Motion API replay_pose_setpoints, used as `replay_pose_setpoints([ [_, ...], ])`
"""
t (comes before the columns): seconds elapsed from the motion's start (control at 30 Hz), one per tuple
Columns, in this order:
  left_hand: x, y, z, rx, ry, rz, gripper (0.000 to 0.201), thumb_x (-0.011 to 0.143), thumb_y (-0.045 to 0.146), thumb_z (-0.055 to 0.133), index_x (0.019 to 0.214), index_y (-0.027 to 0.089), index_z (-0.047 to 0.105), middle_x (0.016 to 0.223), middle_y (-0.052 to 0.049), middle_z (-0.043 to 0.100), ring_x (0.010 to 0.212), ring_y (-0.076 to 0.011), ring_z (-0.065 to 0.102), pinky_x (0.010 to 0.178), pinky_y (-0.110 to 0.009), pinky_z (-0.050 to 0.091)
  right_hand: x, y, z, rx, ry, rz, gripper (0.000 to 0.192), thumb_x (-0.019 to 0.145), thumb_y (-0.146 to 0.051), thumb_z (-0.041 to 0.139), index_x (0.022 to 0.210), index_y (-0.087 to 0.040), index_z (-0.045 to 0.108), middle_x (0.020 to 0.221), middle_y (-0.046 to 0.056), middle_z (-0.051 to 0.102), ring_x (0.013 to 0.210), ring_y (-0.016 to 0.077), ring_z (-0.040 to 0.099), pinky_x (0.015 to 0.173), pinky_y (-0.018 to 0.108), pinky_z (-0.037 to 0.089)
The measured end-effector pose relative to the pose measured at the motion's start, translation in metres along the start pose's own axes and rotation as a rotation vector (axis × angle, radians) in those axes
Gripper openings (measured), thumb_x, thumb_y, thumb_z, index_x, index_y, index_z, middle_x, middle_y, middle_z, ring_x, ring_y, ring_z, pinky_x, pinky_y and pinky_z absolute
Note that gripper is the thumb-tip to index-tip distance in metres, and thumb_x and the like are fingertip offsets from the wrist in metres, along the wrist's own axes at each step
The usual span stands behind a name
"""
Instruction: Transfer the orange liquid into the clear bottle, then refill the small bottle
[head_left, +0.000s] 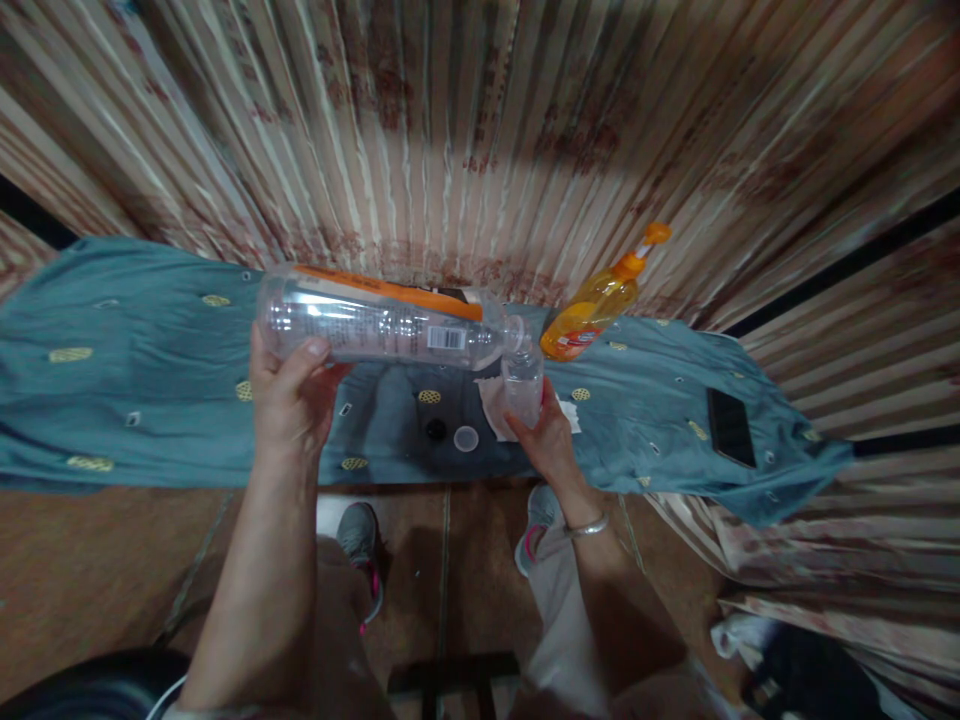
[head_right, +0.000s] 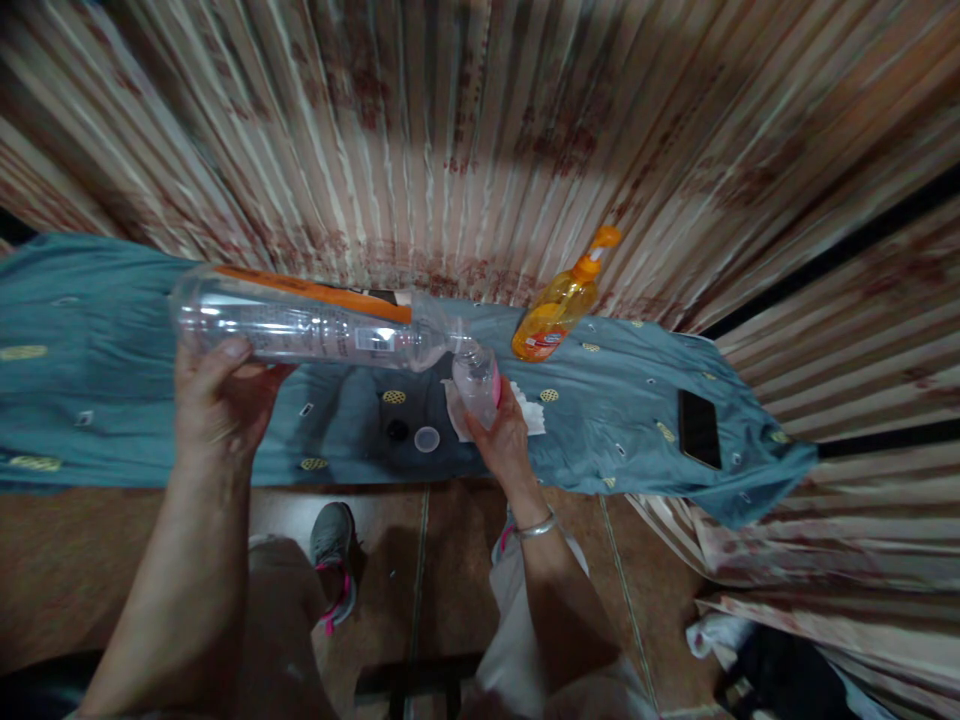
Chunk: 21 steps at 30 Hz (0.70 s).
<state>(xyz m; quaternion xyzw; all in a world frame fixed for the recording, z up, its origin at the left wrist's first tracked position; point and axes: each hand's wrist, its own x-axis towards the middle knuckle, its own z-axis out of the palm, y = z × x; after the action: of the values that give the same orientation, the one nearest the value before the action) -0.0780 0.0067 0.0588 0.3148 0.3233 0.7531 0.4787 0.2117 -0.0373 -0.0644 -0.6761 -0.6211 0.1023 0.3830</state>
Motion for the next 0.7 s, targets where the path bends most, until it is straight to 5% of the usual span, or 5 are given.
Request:
replay_pose_setpoints([
  [0.7,0.0,-0.0005,-0.0003,-0.003,0.003,0.001,0.049,0.045,0.016,0.086,0.088,0.026,0.065,0.086,0.005,0.068,0.08,-0.015,0.064,0.066,-0.028,0.059,0.0027,-0.0082,-0.0071,0.064,-0.07,0.127,0.085,0.076,-0.041,0.07,0.149,-0.012,0.037,0.13,0.02,0.065,0.115,0.0323,0.065,0.099,0.053,0.052],
])
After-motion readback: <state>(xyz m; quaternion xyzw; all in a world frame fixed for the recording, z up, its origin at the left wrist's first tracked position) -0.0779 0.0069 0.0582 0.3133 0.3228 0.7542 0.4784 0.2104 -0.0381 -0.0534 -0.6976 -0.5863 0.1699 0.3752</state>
